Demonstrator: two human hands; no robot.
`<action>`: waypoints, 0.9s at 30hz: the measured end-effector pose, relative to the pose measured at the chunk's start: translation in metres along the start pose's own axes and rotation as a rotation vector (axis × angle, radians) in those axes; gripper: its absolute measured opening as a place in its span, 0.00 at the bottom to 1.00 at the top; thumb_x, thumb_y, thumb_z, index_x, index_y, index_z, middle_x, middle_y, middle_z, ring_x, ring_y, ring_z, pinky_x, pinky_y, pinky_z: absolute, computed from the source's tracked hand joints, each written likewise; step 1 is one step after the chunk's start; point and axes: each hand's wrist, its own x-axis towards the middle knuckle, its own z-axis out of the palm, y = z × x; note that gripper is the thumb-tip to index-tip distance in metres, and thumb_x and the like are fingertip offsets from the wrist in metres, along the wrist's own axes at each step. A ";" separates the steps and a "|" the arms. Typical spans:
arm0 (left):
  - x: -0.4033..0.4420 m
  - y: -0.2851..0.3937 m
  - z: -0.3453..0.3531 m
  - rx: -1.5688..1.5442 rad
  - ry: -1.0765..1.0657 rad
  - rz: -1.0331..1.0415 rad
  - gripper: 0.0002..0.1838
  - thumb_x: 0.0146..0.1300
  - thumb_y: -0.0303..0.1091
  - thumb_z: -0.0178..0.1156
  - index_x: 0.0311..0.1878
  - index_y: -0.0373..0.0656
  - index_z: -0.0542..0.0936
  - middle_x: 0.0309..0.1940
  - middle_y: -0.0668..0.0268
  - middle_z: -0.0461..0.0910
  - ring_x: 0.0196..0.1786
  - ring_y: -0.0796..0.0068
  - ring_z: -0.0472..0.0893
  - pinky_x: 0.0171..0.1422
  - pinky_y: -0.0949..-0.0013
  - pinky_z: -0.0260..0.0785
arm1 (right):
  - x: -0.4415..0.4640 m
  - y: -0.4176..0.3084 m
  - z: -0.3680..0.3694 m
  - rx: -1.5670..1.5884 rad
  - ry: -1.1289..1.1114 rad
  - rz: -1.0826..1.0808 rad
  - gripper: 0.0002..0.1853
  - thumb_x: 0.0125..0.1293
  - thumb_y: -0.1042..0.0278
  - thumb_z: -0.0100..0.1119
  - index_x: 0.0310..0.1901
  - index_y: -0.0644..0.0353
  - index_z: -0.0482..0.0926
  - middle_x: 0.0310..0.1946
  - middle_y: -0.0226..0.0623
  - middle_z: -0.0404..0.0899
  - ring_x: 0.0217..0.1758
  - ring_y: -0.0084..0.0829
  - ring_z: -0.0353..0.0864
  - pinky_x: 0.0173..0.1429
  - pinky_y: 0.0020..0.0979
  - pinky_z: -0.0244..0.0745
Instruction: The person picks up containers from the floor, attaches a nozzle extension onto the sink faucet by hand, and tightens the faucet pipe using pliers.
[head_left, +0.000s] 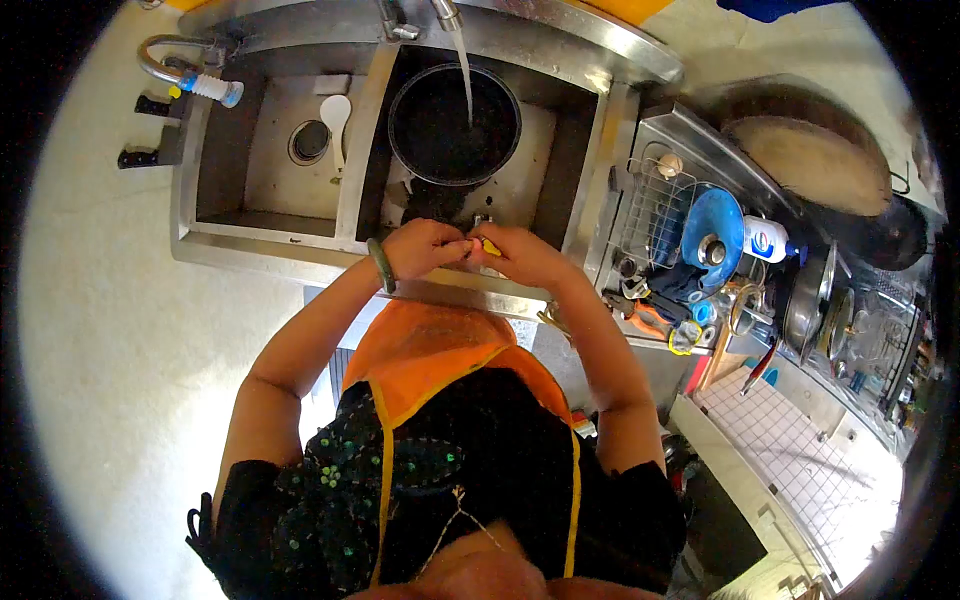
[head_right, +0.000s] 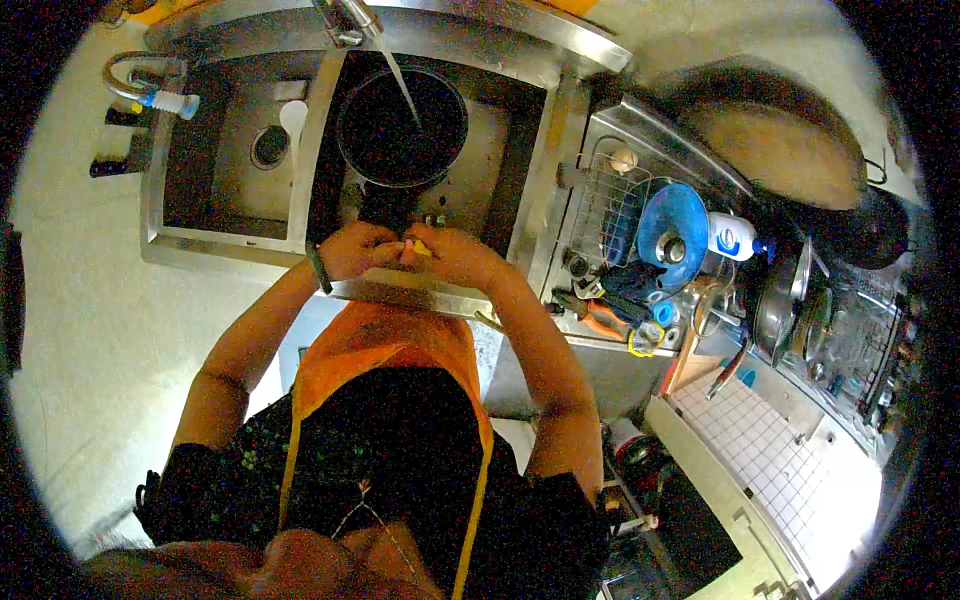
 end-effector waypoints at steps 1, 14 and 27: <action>-0.001 -0.004 0.001 0.017 0.018 0.034 0.22 0.62 0.52 0.54 0.40 0.41 0.81 0.26 0.56 0.81 0.29 0.64 0.80 0.36 0.64 0.69 | -0.001 -0.001 0.002 -0.015 0.020 -0.001 0.19 0.63 0.52 0.56 0.46 0.58 0.71 0.37 0.49 0.78 0.42 0.52 0.77 0.43 0.42 0.71; -0.006 -0.032 0.022 0.279 0.264 0.513 0.19 0.57 0.41 0.62 0.52 0.50 0.77 0.37 0.58 0.82 0.34 0.56 0.82 0.36 0.61 0.75 | -0.009 0.006 0.005 -0.403 0.074 -0.126 0.18 0.55 0.50 0.63 0.38 0.55 0.73 0.28 0.43 0.77 0.32 0.46 0.79 0.34 0.43 0.71; -0.030 -0.032 -0.024 0.223 0.182 0.312 0.18 0.54 0.38 0.62 0.47 0.41 0.78 0.37 0.55 0.82 0.34 0.53 0.81 0.40 0.61 0.74 | -0.038 0.002 -0.038 0.370 0.336 0.049 0.15 0.57 0.70 0.66 0.44 0.57 0.72 0.32 0.27 0.74 0.37 0.19 0.73 0.42 0.24 0.70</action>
